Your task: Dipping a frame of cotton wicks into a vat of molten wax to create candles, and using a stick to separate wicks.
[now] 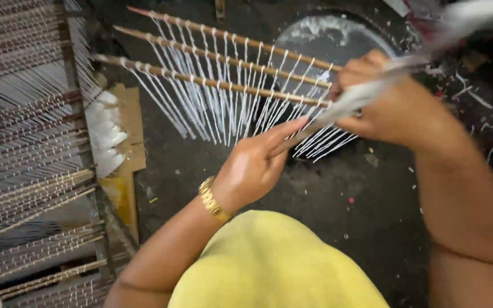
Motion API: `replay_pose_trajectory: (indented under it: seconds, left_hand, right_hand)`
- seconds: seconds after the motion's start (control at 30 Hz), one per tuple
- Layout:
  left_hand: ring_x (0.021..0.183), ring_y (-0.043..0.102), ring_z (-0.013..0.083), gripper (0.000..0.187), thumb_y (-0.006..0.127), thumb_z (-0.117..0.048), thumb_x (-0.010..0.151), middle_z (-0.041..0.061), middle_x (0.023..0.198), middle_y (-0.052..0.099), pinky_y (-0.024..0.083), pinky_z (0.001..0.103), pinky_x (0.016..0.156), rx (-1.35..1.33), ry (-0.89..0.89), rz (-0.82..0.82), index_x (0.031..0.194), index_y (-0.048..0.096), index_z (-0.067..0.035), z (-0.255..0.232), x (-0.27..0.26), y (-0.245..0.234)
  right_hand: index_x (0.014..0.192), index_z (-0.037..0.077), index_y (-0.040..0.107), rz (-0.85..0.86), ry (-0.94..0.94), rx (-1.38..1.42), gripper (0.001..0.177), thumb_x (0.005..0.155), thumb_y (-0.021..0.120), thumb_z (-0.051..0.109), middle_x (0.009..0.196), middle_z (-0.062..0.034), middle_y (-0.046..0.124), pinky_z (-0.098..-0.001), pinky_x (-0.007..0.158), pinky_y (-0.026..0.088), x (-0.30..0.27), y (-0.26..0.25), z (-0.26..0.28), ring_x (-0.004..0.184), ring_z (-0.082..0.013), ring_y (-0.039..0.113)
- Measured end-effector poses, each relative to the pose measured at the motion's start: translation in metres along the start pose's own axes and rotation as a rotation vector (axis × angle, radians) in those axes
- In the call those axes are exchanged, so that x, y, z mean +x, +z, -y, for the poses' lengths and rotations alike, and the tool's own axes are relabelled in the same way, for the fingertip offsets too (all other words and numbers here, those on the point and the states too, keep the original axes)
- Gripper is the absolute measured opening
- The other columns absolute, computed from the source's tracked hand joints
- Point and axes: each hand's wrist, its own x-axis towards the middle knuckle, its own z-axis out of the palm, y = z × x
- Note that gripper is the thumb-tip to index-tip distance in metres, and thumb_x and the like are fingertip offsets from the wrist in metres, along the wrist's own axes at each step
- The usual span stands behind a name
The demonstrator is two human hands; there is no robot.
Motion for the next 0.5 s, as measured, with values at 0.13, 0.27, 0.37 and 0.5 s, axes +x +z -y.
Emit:
replay_pose_trajectory:
  seconds: [0.13,0.27,0.37,0.5]
  left_hand:
    - [0.084,0.075,0.0350,0.058,0.053,-0.003,0.097,0.012,0.130,0.074,0.057,0.047,0.069,0.151,-0.026,0.111,0.152,0.043,-0.022,0.018,0.014,0.029]
    - [0.081,0.075,0.0315,0.055,0.051,0.000,0.094,0.013,0.137,0.070,0.058,0.043,0.063,0.129,-0.066,0.124,0.147,0.050,-0.018,0.024,0.015,0.043]
    - [0.080,0.074,0.0322,0.053,0.054,-0.004,0.098,0.012,0.131,0.073,0.057,0.046,0.060,0.204,-0.081,0.144,0.149,0.047,-0.018,0.020,0.012,0.051]
    - [0.092,0.074,0.0418,0.044,0.050,-0.008,0.099,0.022,0.105,0.075,0.060,0.051,0.071,0.178,-0.078,0.077,0.141,0.056,-0.017,0.009,0.011,0.062]
  right_hand:
    - [0.090,0.014,0.065,0.050,0.114,0.108,0.013,0.081,0.074,0.018,0.089,-0.0021,0.063,-0.0410,0.084,0.043,-0.018,0.026,0.012,0.089,-0.0296,0.056]
    - [0.091,0.013,0.067,0.104,0.213,0.145,0.010,0.082,0.070,0.013,0.089,0.0005,0.063,-0.0406,0.081,0.044,-0.032,0.035,0.016,0.091,-0.0277,0.053]
    - [0.092,0.013,0.066,0.138,0.256,0.174,0.016,0.079,0.074,0.015,0.090,0.0005,0.063,-0.0399,0.081,0.043,-0.045,0.050,0.012,0.092,-0.0276,0.051]
    - [0.089,0.014,0.065,0.035,0.251,0.086,0.035,0.082,0.075,0.046,0.089,-0.0041,0.066,-0.0438,0.086,0.051,-0.056,0.069,0.008,0.097,-0.0328,0.066]
